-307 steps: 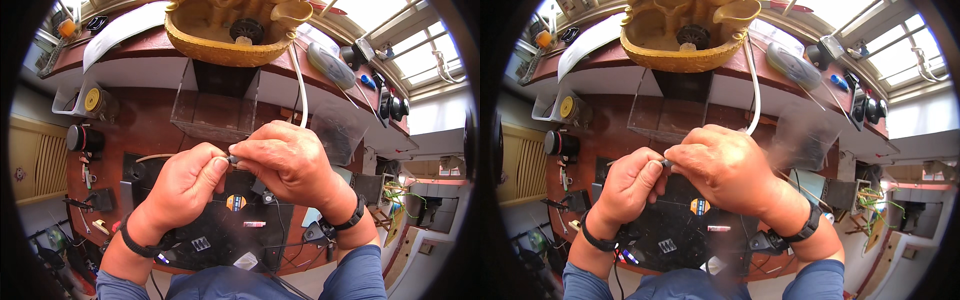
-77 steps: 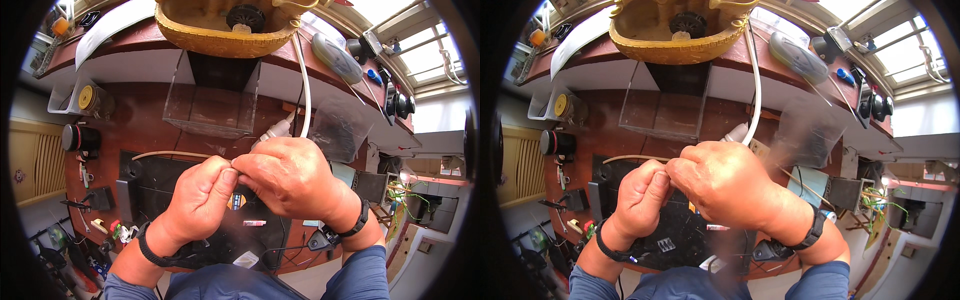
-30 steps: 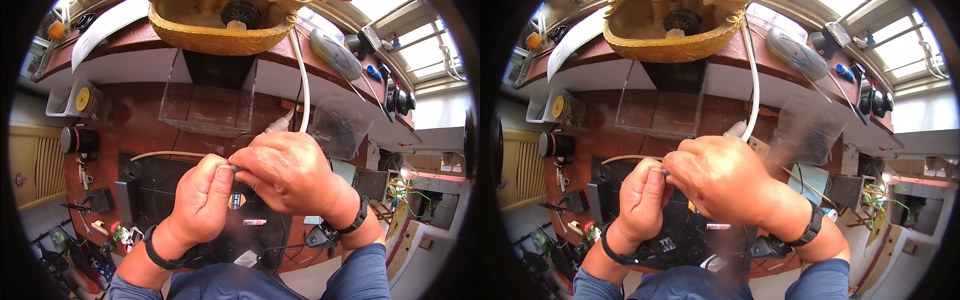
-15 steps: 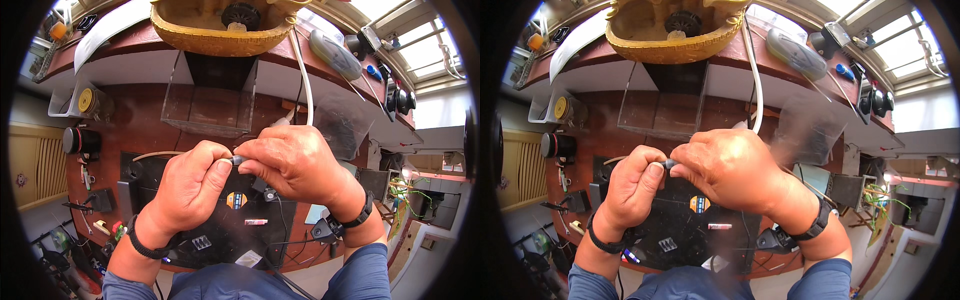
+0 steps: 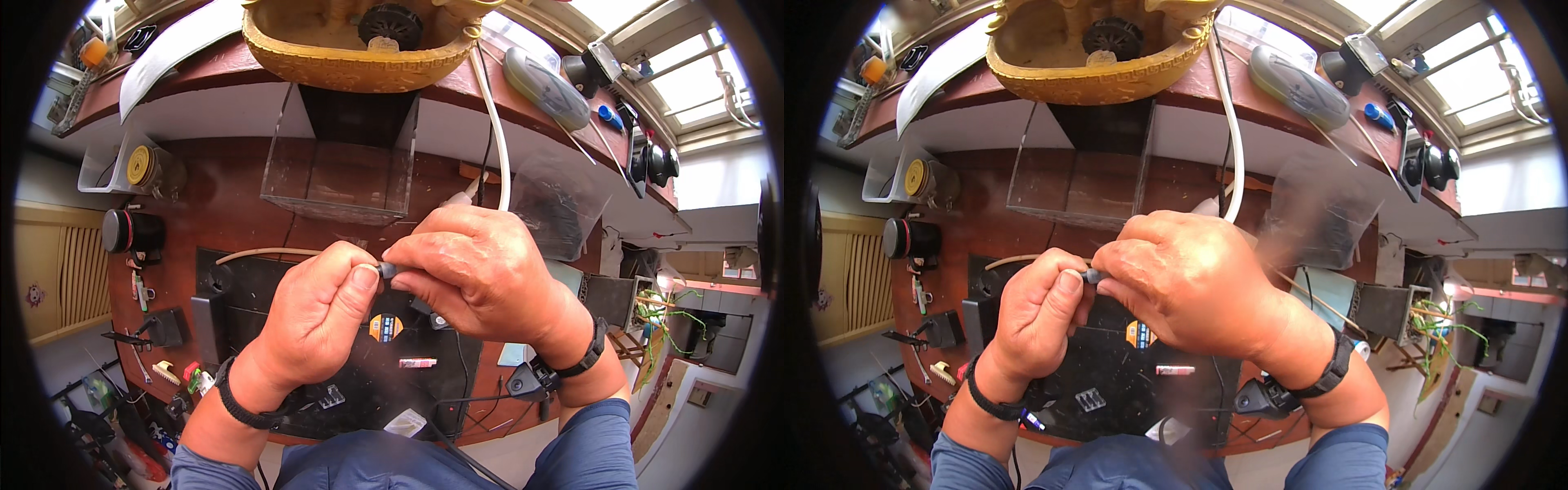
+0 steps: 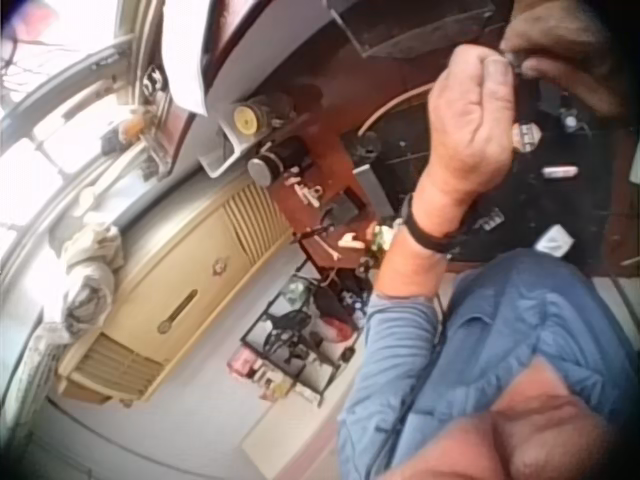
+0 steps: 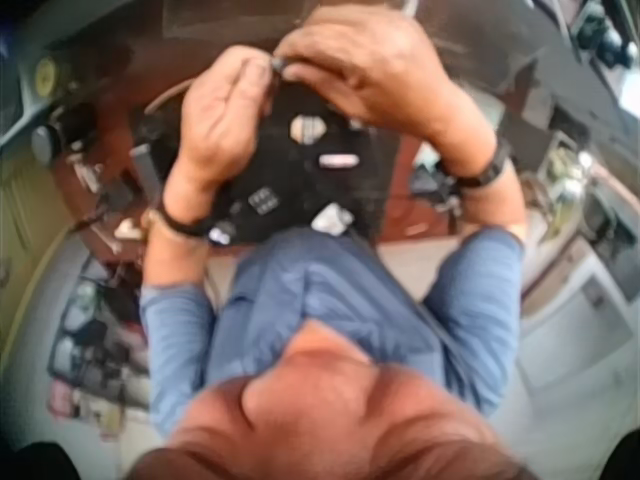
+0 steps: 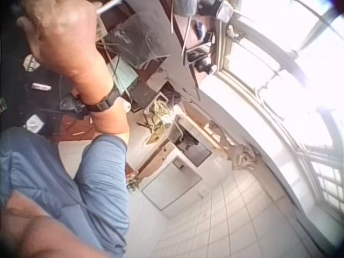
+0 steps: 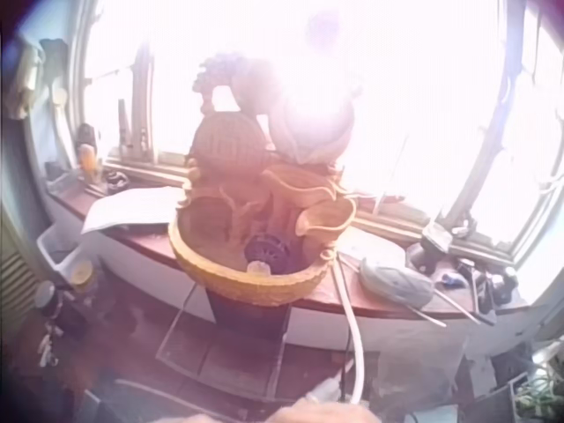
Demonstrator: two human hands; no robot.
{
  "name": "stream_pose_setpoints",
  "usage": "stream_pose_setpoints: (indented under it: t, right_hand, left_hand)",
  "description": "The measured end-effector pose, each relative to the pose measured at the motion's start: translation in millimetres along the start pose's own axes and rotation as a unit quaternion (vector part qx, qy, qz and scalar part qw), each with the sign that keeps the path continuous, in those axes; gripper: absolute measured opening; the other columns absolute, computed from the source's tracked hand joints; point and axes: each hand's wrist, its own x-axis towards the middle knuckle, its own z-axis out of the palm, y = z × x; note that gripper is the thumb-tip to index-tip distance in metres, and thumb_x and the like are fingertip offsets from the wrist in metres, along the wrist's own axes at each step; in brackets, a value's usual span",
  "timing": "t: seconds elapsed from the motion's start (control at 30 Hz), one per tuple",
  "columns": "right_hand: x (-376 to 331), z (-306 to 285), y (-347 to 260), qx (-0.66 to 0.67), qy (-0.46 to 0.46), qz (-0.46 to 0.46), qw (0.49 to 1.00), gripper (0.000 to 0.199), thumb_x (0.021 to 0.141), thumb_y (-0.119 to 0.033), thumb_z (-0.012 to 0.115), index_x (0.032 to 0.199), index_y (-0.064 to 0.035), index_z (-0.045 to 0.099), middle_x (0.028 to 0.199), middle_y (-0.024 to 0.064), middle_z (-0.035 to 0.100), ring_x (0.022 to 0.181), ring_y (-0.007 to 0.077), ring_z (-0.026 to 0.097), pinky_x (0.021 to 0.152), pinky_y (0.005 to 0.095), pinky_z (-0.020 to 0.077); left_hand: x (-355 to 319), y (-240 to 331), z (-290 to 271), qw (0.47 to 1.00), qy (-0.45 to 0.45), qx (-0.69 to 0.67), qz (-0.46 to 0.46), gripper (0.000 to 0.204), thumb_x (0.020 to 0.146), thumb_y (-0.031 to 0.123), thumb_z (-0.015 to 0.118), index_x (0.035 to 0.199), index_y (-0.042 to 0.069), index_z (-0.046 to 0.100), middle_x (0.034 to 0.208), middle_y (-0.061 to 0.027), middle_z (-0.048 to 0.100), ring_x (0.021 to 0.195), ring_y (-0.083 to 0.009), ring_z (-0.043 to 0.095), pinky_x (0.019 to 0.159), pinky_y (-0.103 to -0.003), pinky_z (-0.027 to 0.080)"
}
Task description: The person assembles a small electronic device by inserting a black cylindrical component into a white tube, then attaching the assembly to a black plastic housing. The person handles the components by hand and secures them together on a cluttered workbench.
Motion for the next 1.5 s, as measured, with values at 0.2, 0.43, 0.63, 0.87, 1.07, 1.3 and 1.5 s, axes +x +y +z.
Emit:
stream_pose_setpoints:
  t: [0.2, 0.43, 0.63, 0.87, 1.07, 1.3, 1.5]
  right_hand:
    - [-3.1, 11.7, 1.8, 0.002, 0.013, -0.027, 1.000, 0.021, 0.083, -0.011, 0.080, 0.101, -0.0070, 0.068, 0.085, 0.0104, 0.064, 0.075, 0.0330, 0.066, 0.064, 0.0430, 0.0531]
    - [-1.7, 12.0, -0.8, 0.000, -0.001, -0.012, 1.000, 0.023, 0.082, -0.010, 0.083, 0.102, -0.0062, 0.073, 0.087, 0.0099, 0.070, 0.075, 0.0309, 0.068, 0.065, 0.0414, 0.0549]
    - [1.1, 9.2, -5.1, -0.021, -0.001, -0.015, 1.000, 0.023, 0.083, -0.011, 0.083, 0.103, -0.0065, 0.072, 0.089, 0.0091, 0.071, 0.076, 0.0302, 0.068, 0.066, 0.0415, 0.0545]
    - [-9.9, -2.0, 1.5, -0.020, -0.008, -0.036, 0.999, 0.027, 0.081, -0.011, 0.084, 0.106, -0.0107, 0.075, 0.094, 0.0048, 0.073, 0.086, 0.0278, 0.069, 0.078, 0.0412, 0.0528]
    - [-29.2, -5.3, -5.5, -0.039, 0.037, -0.051, 0.997, 0.022, 0.081, -0.012, 0.081, 0.102, -0.0120, 0.075, 0.093, 0.0044, 0.069, 0.087, 0.0287, 0.067, 0.077, 0.0421, 0.0513]
    - [-50.8, 0.5, -29.3, -0.115, 0.072, -0.017, 0.991, 0.021, 0.079, -0.014, 0.078, 0.099, -0.0131, 0.074, 0.093, 0.0033, 0.065, 0.084, 0.0269, 0.063, 0.075, 0.0417, 0.0493]
    - [-76.9, 7.5, -42.0, -0.071, 0.141, -0.007, 0.987, 0.032, 0.079, -0.006, 0.078, 0.111, -0.0109, 0.075, 0.105, 0.0064, 0.071, 0.092, 0.0284, 0.068, 0.083, 0.0404, 0.0543]
  left_hand:
    - [-4.7, -1.2, 9.1, 0.999, 0.031, -0.006, -0.002, 0.024, 0.114, 0.019, 0.048, 0.104, 0.002, 0.062, 0.077, -0.0003, 0.060, 0.065, -0.0056, 0.050, 0.060, -0.024, 0.041]
    - [-6.1, -8.4, 17.0, 0.998, 0.059, 0.011, 0.029, 0.021, 0.113, 0.015, 0.047, 0.105, 0.002, 0.062, 0.076, 0.0001, 0.059, 0.064, -0.0065, 0.051, 0.060, -0.025, 0.042]
    - [-6.2, -1.0, 16.7, 0.997, 0.061, 0.031, 0.019, 0.022, 0.114, 0.016, 0.047, 0.106, 0.003, 0.062, 0.076, 0.0003, 0.059, 0.064, -0.0075, 0.052, 0.059, -0.024, 0.043]
    - [-15.5, 4.8, -0.1, 0.988, -0.023, -0.102, -0.113, 0.036, 0.115, 0.035, 0.046, 0.114, 0.003, 0.063, 0.092, -0.0076, 0.072, 0.075, -0.0136, 0.068, 0.065, -0.024, 0.046]
    - [-11.1, 12.1, 11.0, 0.954, -0.028, -0.230, -0.190, 0.033, 0.117, 0.031, 0.044, 0.126, 0.003, 0.061, 0.105, -0.0104, 0.073, 0.088, -0.0161, 0.074, 0.069, -0.024, 0.052]
    - [-13.0, 12.6, 40.0, 0.884, -0.022, -0.396, -0.249, 0.036, 0.115, 0.032, 0.051, 0.136, 0.004, 0.058, 0.121, -0.0079, 0.071, 0.100, -0.0180, 0.074, 0.085, -0.031, 0.061]
    - [-12.0, 5.9, 51.2, 0.873, -0.015, -0.426, -0.236, 0.032, 0.111, 0.022, 0.059, 0.137, 0.003, 0.057, 0.115, -0.0066, 0.072, 0.097, -0.0150, 0.072, 0.085, -0.032, 0.061]
